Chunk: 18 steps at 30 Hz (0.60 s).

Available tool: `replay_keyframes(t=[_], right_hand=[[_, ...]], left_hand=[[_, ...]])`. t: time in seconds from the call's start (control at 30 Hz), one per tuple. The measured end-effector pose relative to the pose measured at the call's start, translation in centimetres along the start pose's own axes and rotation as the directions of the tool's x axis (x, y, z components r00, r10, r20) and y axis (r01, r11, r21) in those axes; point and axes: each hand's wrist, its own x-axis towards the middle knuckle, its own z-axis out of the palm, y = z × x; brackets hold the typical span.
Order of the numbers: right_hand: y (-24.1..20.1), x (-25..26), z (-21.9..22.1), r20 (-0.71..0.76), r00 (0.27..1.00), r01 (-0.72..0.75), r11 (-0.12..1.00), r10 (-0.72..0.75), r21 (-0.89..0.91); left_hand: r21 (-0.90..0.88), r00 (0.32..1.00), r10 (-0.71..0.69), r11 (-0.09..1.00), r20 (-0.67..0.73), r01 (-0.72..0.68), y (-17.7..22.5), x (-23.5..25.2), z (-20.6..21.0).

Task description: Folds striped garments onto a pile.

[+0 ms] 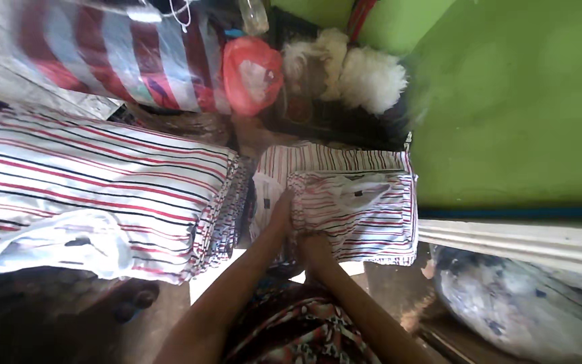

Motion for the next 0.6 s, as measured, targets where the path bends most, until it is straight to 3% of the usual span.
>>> replay_keyframes(t=[0.13, 0.37, 0.47, 0.6], right_hand=[[0.5, 0.1, 0.3, 0.031, 0.998, 0.052, 0.999, -0.051, -0.014], [1.4, 0.3, -0.4, 0.077, 0.985, 0.152, 0.988, -0.154, 0.038], [1.3, 0.2, -0.9, 0.063, 0.978, 0.189, 0.975, -0.198, 0.118], [0.7, 1.0, -0.8, 0.058, 0.969, 0.231, 0.962, -0.241, 0.145]], left_hand=[[-0.090, 0.998, -0.063, 0.994, -0.024, 0.061, 0.4, 0.7, 0.3], [-0.131, 0.995, 0.072, 0.988, -0.069, -0.081, 2.4, 0.2, 0.4], [-0.065, 0.993, 0.097, 0.993, -0.073, -0.102, 3.4, 0.0, 0.1], [0.211, 0.978, 0.187, 0.964, -0.095, -0.164, 4.1, 0.6, -1.0]])
